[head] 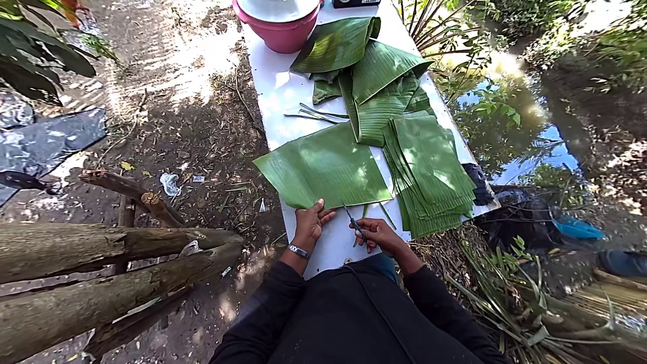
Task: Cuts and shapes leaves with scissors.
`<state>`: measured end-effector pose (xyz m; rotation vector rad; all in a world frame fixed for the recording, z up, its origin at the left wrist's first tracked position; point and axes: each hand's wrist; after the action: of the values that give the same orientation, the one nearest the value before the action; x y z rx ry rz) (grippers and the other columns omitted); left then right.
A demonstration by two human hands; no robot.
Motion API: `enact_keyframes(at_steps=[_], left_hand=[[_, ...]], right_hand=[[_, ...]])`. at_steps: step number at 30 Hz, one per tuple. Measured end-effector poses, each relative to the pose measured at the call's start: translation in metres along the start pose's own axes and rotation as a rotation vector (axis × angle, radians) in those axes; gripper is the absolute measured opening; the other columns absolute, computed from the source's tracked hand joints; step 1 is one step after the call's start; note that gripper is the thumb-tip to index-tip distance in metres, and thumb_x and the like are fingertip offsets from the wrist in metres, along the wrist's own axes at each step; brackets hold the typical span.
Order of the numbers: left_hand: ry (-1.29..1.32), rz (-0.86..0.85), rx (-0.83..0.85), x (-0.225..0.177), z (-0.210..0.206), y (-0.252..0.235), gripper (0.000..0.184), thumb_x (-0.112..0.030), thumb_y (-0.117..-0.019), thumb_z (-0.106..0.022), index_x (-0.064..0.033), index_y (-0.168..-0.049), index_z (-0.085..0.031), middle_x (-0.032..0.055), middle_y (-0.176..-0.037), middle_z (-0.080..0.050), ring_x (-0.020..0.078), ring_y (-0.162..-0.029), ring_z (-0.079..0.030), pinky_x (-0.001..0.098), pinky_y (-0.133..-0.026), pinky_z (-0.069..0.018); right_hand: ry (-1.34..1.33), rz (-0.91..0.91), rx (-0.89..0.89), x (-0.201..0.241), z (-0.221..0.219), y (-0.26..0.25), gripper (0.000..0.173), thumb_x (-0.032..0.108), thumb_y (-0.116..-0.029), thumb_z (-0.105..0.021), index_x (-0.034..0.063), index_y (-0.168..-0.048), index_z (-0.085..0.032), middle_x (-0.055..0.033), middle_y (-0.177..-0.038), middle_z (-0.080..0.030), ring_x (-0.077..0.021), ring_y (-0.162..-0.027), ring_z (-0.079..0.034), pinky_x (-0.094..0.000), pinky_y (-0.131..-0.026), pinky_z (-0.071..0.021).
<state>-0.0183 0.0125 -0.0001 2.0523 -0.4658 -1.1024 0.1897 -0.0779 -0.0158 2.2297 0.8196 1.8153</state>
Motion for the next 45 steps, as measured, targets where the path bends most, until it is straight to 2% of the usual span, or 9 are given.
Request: enact_keyframes(at_steps=[5, 9, 14, 20, 22, 24, 30, 40, 45], left_hand=[[0.003, 0.003, 0.004, 0.001, 0.001, 0.000, 0.039, 0.000, -0.1016, -0.058, 0.0033, -0.135, -0.039, 0.0256, -0.099, -0.069, 0.0328, -0.071, -0.074, 0.0429, -0.062, -0.0646], [0.025, 0.008, 0.005, 0.000, 0.001, 0.001, 0.039, 0.000, -0.1014, -0.058, 0.0030, -0.135, -0.039, 0.0256, -0.097, -0.069, 0.0332, -0.070, -0.074, 0.0429, -0.061, -0.0646], [0.036, 0.026, 0.018, 0.000, -0.001, 0.002, 0.039, 0.000, -0.1015, -0.057, 0.0037, -0.136, -0.039, 0.0262, -0.100, -0.069, 0.0333, -0.071, -0.074, 0.0429, -0.062, -0.0649], [0.027, 0.014, 0.016, 0.002, -0.001, 0.003, 0.039, 0.001, -0.1013, -0.057, 0.0041, -0.136, -0.039, 0.0265, -0.099, -0.069, 0.0332, -0.070, -0.074, 0.0429, -0.061, -0.0649], [0.023, 0.014, 0.015, 0.001, -0.001, 0.003, 0.039, 0.001, -0.1014, -0.057, 0.0039, -0.136, -0.039, 0.0263, -0.099, -0.069, 0.0328, -0.070, -0.074, 0.0424, -0.061, -0.0648], [0.021, 0.014, 0.019, -0.003, -0.002, 0.006, 0.040, 0.001, -0.1013, -0.057, 0.0033, -0.136, -0.038, 0.0261, -0.099, -0.069, 0.0323, -0.070, -0.074, 0.0418, -0.061, -0.0649], [0.042, -0.012, 0.045, -0.034, -0.004, 0.015, 0.032, 0.002, -0.0997, -0.058, 0.0034, -0.129, -0.044, 0.0226, -0.092, -0.070, 0.0296, -0.067, -0.074, 0.0405, -0.061, -0.0650], [-0.019, -0.013, 0.119, -0.012, 0.002, 0.003, 0.039, -0.004, -0.0983, -0.065, 0.0026, -0.133, -0.047, 0.0237, -0.098, -0.072, 0.0338, -0.077, -0.075, 0.0445, -0.066, -0.0651], [-0.123, 0.008, 0.143, -0.013, -0.001, 0.005, 0.022, -0.009, -0.1034, -0.059, 0.0060, -0.119, -0.054, 0.0212, -0.083, -0.075, 0.0310, -0.071, -0.076, 0.0414, -0.064, -0.0648]], right_hand=[[0.026, -0.036, 0.056, 0.001, 0.001, 0.003, 0.037, 0.017, -0.0968, -0.066, 0.0010, -0.129, -0.060, -0.0004, -0.080, -0.069, -0.0077, -0.056, -0.061, -0.0228, -0.048, -0.0520], [0.072, -0.070, 0.222, 0.002, 0.014, 0.014, 0.060, 0.039, -0.0887, -0.076, 0.0076, -0.136, -0.055, -0.0012, -0.100, -0.071, -0.0093, -0.068, -0.065, -0.0250, -0.053, -0.0538], [-0.392, 0.141, 0.089, 0.001, 0.012, 0.016, 0.080, 0.053, -0.0816, -0.081, 0.0163, -0.141, -0.043, -0.0121, -0.129, -0.068, -0.0177, -0.068, -0.067, -0.0351, -0.059, -0.0583], [-0.410, 0.453, -0.262, 0.022, -0.010, -0.018, 0.056, 0.038, -0.0969, -0.069, 0.0121, -0.139, -0.042, -0.0131, -0.111, -0.073, -0.0171, -0.063, -0.066, -0.0360, -0.064, -0.0597], [-0.336, 0.381, -0.354, 0.026, -0.008, -0.034, 0.038, 0.020, -0.1050, -0.053, 0.0112, -0.140, -0.041, -0.0119, -0.113, -0.073, -0.0149, -0.061, -0.065, -0.0343, -0.064, -0.0594], [-0.271, 0.223, -0.438, 0.024, -0.005, -0.048, 0.036, 0.009, -0.1078, -0.047, 0.0088, -0.143, -0.040, -0.0119, -0.109, -0.073, -0.0131, -0.058, -0.062, -0.0321, -0.061, -0.0574], [-0.181, 0.140, -0.529, 0.026, -0.010, -0.054, 0.038, 0.009, -0.1068, -0.052, 0.0065, -0.143, -0.040, -0.0101, -0.104, -0.074, -0.0091, -0.048, -0.054, -0.0271, -0.049, -0.0517], [-0.028, 0.197, -0.520, 0.019, -0.011, -0.057, 0.044, 0.012, -0.1036, -0.059, 0.0044, -0.143, -0.042, -0.0090, -0.110, -0.074, -0.0091, -0.054, -0.057, -0.0267, -0.051, -0.0505], [0.008, 0.195, -0.535, 0.016, -0.011, -0.059, 0.043, 0.013, -0.1034, -0.061, 0.0054, -0.143, -0.044, -0.0083, -0.108, -0.074, -0.0094, -0.055, -0.057, -0.0269, -0.051, -0.0504]])
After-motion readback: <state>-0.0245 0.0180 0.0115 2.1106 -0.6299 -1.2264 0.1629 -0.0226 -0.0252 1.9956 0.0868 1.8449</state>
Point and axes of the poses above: each hand's wrist, its own y-axis away from the middle knuckle, its own z-axis out of the back of the hand, x = y × z
